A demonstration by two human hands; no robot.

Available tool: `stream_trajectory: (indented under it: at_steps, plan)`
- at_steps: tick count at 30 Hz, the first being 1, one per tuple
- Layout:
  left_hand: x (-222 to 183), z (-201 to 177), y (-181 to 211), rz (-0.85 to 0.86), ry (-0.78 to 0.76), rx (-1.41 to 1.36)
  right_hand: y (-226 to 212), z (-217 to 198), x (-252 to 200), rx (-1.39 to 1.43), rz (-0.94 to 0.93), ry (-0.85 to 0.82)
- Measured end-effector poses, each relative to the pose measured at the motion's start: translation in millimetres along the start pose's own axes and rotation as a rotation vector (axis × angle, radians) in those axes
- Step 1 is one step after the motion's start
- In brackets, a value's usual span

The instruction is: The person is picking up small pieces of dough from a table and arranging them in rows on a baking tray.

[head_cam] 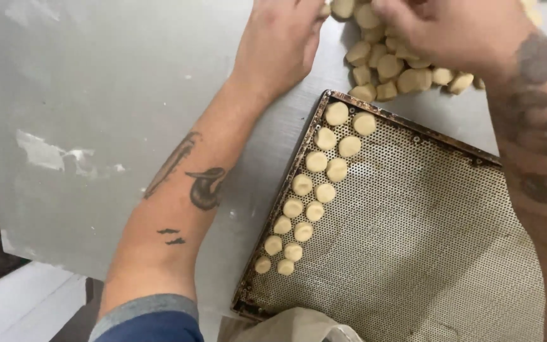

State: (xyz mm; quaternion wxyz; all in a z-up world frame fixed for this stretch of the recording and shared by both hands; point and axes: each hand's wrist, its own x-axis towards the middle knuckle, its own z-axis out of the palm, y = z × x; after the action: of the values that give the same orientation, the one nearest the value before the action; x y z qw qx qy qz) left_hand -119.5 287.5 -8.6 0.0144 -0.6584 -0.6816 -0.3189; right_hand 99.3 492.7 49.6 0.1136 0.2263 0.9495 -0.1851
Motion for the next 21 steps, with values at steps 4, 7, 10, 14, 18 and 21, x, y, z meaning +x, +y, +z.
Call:
stream_trajectory:
  at_steps: [4,7,10,14,18,21]
  plan:
    - [-26.5,19.3,-23.1,-0.194,0.105,-0.131,-17.2,6.0,-12.8,-0.13,0.085,-0.1]
    - [-15.2,19.7,-23.7,-0.274,0.011,0.034,-18.1,15.2,-26.5,-0.059,-0.028,0.101]
    - [-4.6,-1.8,-7.8,-0.245,-0.065,0.223,-33.9,14.9,-61.8,-0.047,-0.223,0.443]
    - [-30.7,-34.3,27.2,-0.54,-0.021,-0.431,-56.2,23.4,-133.6,0.852,-0.341,0.439]
    - [-83.5,-90.7,100.0,-0.92,-0.016,-1.409,-85.7,52.0,-206.9,1.691,-0.17,0.304]
    - [-139.3,-116.1,151.7,-0.804,-0.061,-1.304,-105.5,96.8,-257.1,1.703,0.126,0.359]
